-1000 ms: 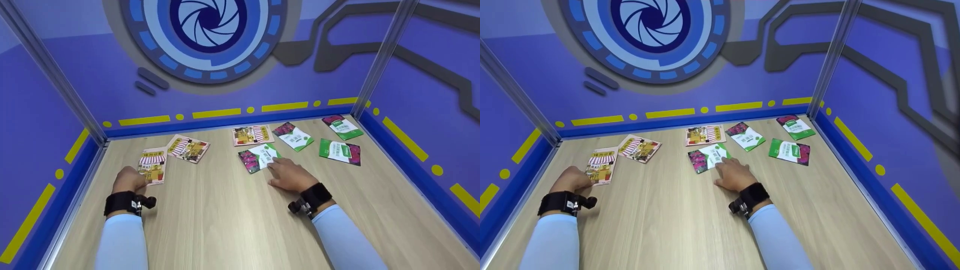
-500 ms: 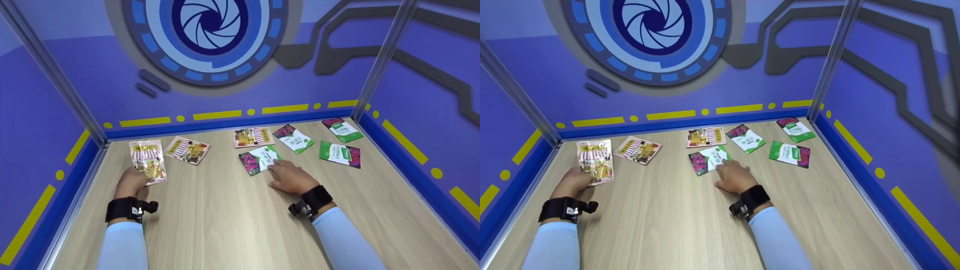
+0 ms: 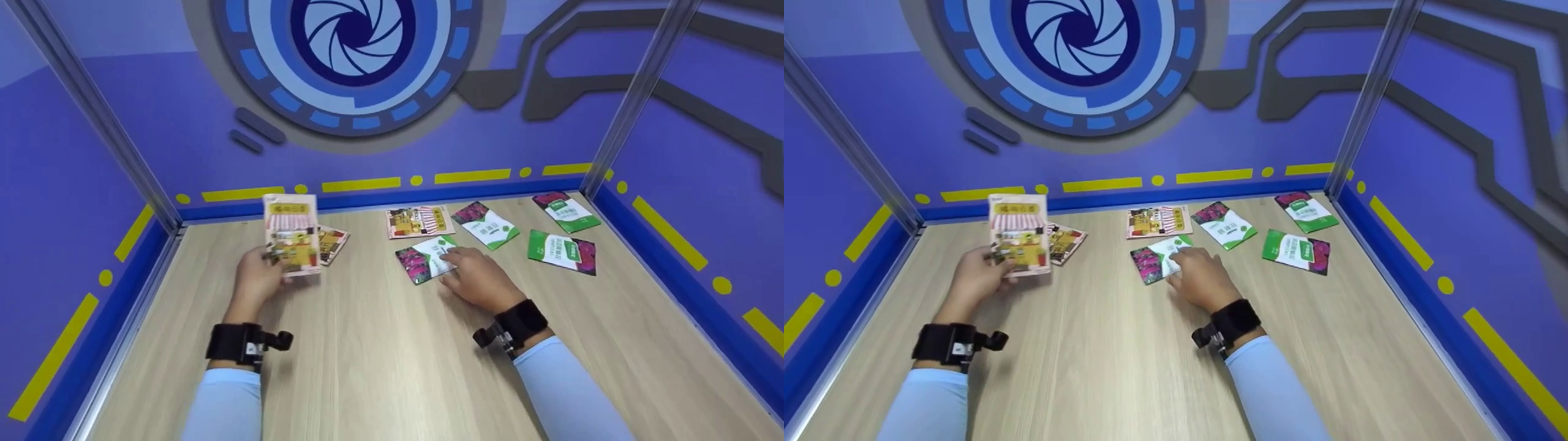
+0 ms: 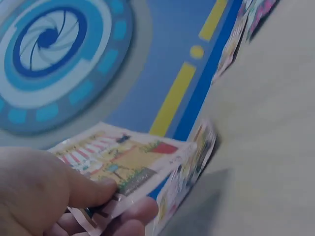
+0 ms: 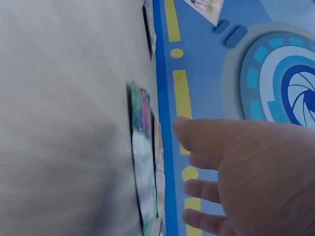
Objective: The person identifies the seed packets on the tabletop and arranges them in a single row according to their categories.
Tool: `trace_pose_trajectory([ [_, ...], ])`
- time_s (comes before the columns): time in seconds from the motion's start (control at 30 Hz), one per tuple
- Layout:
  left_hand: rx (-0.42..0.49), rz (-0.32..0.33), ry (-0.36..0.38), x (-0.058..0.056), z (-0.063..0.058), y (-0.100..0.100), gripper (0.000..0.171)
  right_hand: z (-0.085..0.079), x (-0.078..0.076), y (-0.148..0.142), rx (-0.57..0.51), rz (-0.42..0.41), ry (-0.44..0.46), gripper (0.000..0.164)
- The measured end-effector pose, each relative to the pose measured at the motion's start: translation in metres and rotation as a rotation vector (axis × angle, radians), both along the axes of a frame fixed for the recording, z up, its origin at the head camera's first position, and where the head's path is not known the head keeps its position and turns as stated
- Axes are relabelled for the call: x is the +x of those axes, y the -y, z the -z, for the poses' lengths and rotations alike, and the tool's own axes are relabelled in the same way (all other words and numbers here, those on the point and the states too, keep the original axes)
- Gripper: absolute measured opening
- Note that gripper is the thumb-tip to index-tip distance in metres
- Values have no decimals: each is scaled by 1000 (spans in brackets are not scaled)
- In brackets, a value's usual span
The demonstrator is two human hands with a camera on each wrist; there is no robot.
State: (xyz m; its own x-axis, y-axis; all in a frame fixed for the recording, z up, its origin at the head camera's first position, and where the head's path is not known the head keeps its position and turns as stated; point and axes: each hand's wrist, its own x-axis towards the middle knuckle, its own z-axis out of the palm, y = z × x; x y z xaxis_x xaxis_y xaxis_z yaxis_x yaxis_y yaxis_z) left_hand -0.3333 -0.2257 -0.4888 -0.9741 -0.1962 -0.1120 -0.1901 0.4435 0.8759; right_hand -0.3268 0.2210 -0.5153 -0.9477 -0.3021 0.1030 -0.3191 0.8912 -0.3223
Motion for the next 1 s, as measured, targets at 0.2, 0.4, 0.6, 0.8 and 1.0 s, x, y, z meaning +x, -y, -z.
trace_pose_trajectory([
  [0.2, 174, 73, -78, 10, -8, -54, 32, -5, 6, 17, -269, -6, 95, 46],
  [0.4, 235, 133, -112, 26, -20, -82, 22, -8, 11, 34, -351, -6, 68, 40],
  [0.6, 275, 183, -128, 34, -22, -103, 19, -19, 13, 48, -540, -50, 26, 37],
  [0.8, 293, 196, -132, 41, -21, -114, 18, -27, 17, 59, -634, -46, 39, 37],
  [1.0, 348, 221, -132, 44, -21, -119, 19, -36, 20, 66, -735, -85, 72, 34],
])
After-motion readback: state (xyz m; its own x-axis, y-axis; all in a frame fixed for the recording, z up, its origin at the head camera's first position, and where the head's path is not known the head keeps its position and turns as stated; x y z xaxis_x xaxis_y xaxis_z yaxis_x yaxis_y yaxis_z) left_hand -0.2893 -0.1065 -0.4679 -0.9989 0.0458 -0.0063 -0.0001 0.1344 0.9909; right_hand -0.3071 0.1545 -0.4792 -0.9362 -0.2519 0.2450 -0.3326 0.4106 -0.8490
